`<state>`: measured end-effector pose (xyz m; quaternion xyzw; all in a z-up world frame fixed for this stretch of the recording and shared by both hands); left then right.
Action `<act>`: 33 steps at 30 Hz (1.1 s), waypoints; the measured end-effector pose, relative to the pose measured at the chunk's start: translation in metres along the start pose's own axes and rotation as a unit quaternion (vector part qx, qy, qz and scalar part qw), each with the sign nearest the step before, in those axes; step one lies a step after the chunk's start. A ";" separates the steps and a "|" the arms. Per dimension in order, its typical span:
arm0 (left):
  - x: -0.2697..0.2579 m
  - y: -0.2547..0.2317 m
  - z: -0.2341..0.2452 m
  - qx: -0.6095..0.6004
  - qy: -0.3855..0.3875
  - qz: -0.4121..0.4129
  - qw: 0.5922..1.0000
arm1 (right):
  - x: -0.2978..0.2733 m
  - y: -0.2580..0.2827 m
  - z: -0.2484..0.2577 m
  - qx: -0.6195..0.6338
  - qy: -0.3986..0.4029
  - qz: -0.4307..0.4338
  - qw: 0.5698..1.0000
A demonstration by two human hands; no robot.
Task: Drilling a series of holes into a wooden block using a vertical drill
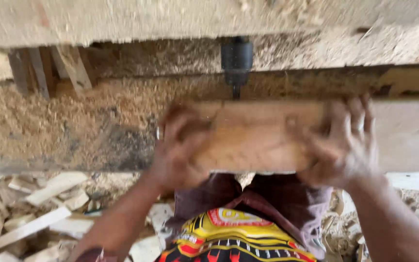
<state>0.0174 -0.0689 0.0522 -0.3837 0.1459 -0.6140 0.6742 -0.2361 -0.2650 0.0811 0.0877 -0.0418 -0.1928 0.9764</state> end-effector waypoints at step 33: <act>-0.016 -0.010 -0.002 -0.035 0.016 0.086 0.996 | -0.005 0.006 0.006 -0.004 0.016 0.004 1.000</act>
Point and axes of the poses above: each hand's wrist, its own x-axis towards the middle knuckle, its own z-axis out of the back of the hand, y = z × x, the point moved 3 cm from there along x, towards the middle knuckle, and after that the axes turned 3 degrees about x, right-handed, at the moved point
